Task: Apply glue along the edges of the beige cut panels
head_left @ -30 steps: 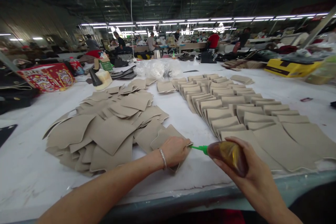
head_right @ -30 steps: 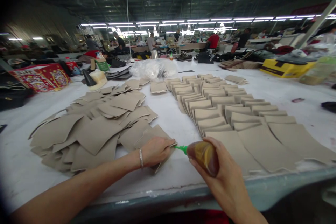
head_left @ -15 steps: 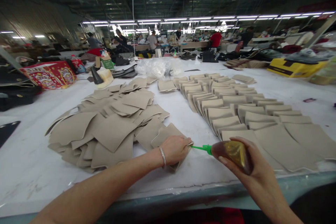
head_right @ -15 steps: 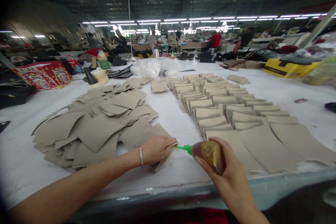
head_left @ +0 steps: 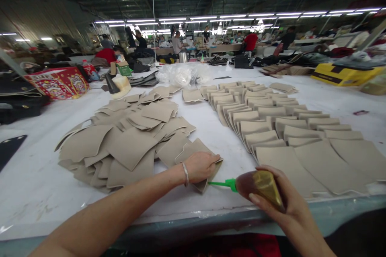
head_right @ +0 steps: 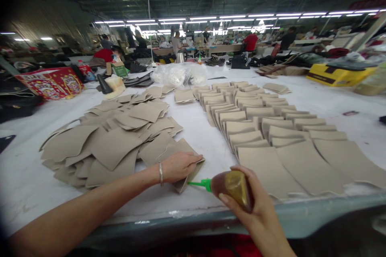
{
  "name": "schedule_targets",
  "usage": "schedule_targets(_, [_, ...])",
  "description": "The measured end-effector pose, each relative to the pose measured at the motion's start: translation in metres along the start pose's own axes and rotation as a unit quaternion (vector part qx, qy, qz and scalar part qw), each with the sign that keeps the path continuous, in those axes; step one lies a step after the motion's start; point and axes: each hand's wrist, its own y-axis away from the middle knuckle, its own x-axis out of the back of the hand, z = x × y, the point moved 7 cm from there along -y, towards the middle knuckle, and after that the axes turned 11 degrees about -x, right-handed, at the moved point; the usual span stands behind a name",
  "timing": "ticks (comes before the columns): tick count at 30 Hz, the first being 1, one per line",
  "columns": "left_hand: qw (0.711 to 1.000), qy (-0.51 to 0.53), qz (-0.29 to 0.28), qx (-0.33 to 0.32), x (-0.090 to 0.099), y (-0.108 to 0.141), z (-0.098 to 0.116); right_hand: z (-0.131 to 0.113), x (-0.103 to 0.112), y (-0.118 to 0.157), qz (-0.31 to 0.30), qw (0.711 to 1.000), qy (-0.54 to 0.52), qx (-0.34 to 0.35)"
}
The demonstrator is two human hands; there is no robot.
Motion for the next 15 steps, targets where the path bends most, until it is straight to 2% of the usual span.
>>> schedule_targets(5, [1.000,-0.004,-0.001,-0.002,-0.001,0.001,0.001,-0.001,0.005,0.004,0.039,0.999,0.010,-0.008])
schedule_targets(10, [1.000,-0.011,0.003,-0.003,-0.001,0.002,0.002,0.002,-0.005,0.013,-0.008,1.000,-0.006,-0.014])
schedule_targets(15, [1.000,-0.010,0.001,-0.005,-0.001,0.004,0.002,0.003,-0.003,0.018,0.023,0.999,-0.001,-0.025])
